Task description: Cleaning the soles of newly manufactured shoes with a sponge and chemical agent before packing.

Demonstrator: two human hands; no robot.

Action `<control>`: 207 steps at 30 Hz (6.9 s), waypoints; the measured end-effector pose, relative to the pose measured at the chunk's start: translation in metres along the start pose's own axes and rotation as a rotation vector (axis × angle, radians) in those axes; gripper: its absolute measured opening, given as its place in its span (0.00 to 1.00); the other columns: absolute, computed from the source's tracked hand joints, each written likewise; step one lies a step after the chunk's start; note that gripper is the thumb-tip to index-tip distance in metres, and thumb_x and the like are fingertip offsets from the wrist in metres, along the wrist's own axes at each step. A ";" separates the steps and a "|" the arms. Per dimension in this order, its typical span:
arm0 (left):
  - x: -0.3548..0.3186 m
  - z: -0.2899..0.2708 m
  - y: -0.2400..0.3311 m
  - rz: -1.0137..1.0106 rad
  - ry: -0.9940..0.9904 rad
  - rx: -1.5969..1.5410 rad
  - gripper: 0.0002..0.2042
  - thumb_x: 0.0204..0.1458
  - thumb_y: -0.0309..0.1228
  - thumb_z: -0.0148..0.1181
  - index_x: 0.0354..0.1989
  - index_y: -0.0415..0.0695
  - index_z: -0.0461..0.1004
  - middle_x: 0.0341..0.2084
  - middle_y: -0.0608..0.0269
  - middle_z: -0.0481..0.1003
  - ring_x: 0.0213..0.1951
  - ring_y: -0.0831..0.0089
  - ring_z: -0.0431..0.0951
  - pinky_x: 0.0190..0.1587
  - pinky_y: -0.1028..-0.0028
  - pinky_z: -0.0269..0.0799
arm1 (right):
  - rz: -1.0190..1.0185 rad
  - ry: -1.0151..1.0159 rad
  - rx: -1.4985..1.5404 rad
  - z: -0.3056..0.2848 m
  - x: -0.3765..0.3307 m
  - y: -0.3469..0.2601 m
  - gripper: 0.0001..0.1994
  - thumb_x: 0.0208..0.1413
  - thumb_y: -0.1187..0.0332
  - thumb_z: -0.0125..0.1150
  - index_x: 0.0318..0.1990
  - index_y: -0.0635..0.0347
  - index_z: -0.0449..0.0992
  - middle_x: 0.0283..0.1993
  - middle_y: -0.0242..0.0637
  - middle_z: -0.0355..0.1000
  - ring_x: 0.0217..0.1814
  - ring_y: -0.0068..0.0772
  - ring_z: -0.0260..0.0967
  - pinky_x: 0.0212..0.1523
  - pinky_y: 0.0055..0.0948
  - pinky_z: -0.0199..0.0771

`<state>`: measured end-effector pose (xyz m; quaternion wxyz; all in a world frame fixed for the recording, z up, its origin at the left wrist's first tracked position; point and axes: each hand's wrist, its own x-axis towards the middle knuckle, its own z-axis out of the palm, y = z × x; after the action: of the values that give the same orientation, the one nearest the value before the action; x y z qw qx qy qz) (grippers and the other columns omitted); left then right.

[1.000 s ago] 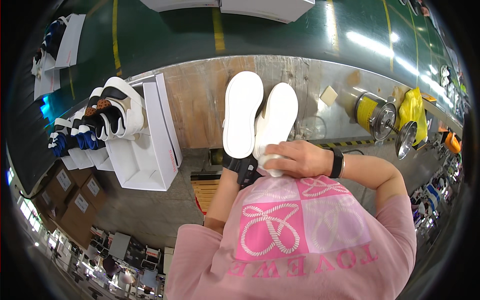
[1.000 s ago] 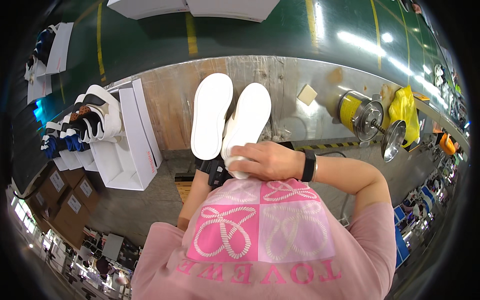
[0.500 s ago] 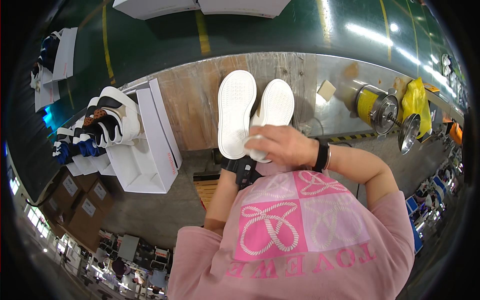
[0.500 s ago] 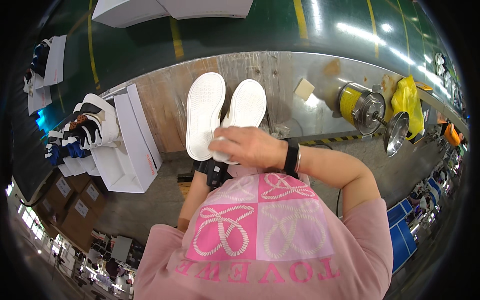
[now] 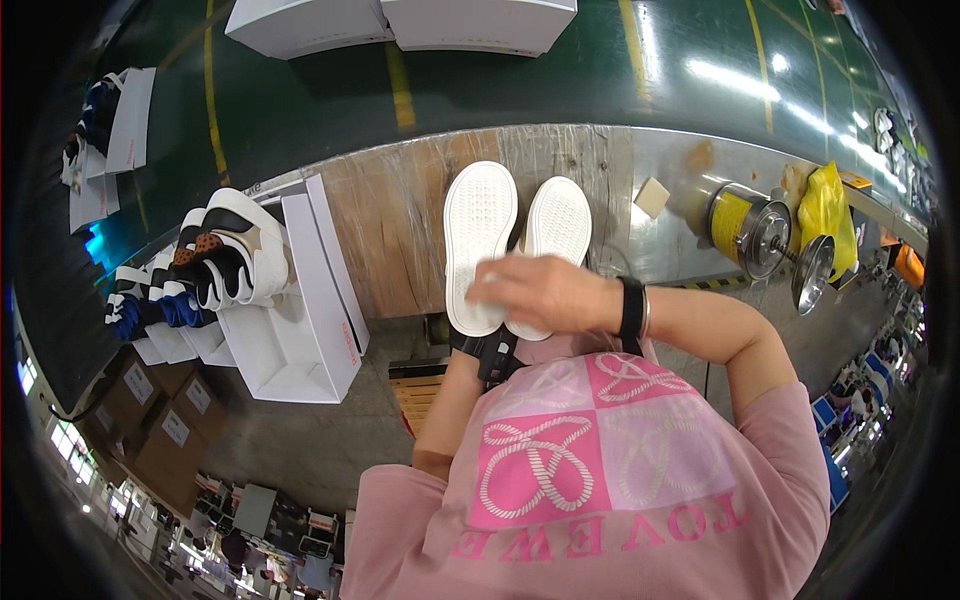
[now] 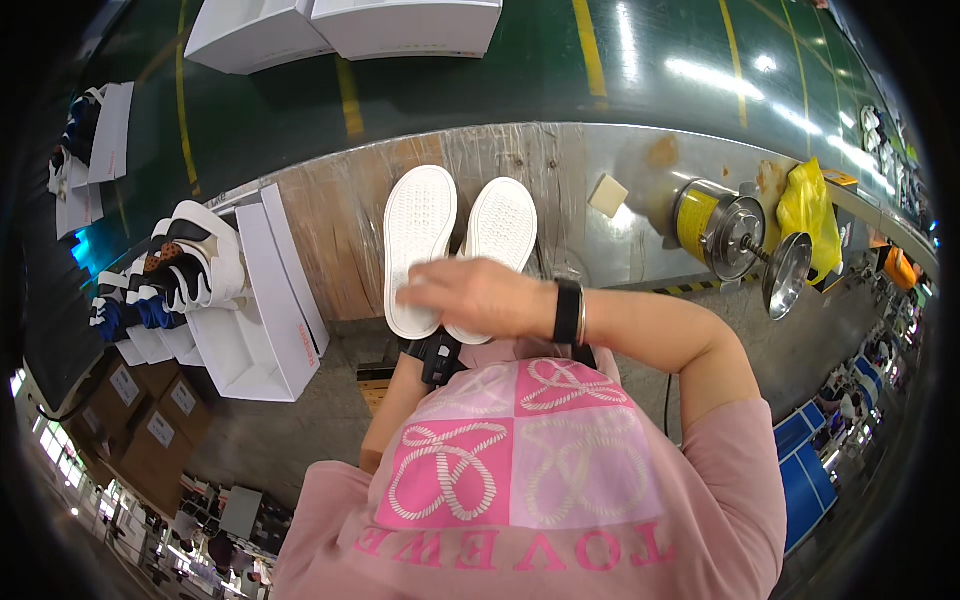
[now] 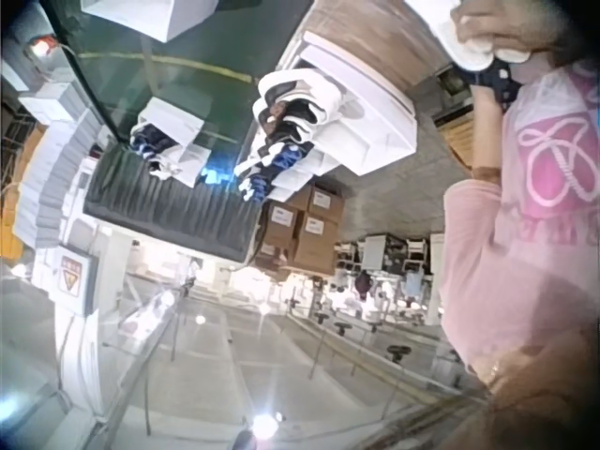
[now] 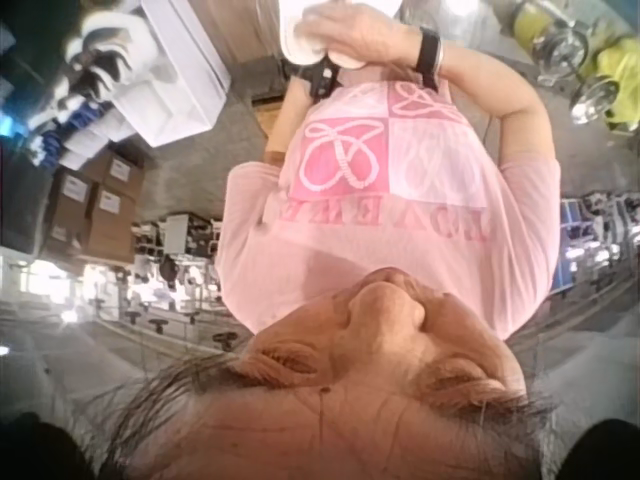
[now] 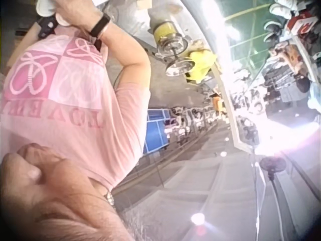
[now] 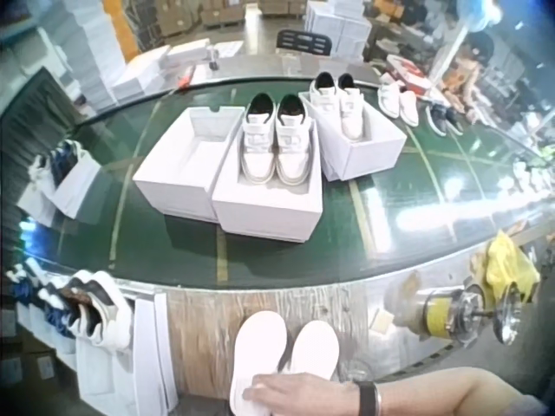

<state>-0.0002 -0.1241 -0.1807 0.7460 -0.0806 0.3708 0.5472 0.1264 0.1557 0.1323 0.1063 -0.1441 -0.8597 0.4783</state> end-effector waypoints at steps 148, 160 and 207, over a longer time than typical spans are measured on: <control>0.205 0.454 0.561 0.916 0.085 2.541 0.36 0.44 0.59 0.71 0.62 0.58 0.74 0.51 0.44 0.76 0.59 0.48 0.70 0.63 0.56 0.63 | 0.696 0.822 0.435 -0.039 0.045 0.089 0.21 0.51 0.74 0.75 0.53 0.59 0.77 0.40 0.33 0.79 0.37 0.20 0.76 0.37 0.22 0.77; 0.161 0.516 0.567 1.146 0.508 2.183 0.33 0.37 0.53 0.78 0.43 0.37 0.82 0.38 0.49 0.82 0.42 0.58 0.82 0.48 0.63 0.75 | 0.660 1.009 0.412 -0.070 -0.020 0.057 0.21 0.51 0.71 0.76 0.53 0.59 0.77 0.40 0.38 0.80 0.38 0.25 0.78 0.39 0.25 0.79; 0.001 0.298 0.221 0.472 0.351 2.151 0.17 0.44 0.42 0.65 0.24 0.37 0.82 0.24 0.41 0.80 0.30 0.43 0.82 0.36 0.52 0.78 | 0.991 1.254 -0.796 -0.161 -0.307 -0.017 0.21 0.54 0.75 0.68 0.56 0.61 0.74 0.53 0.47 0.75 0.55 0.55 0.73 0.55 0.44 0.72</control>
<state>-0.0551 0.1190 0.0937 0.2416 0.6038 0.7580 0.0502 0.4629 0.1676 0.2170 0.2802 -0.7605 -0.5849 -0.0313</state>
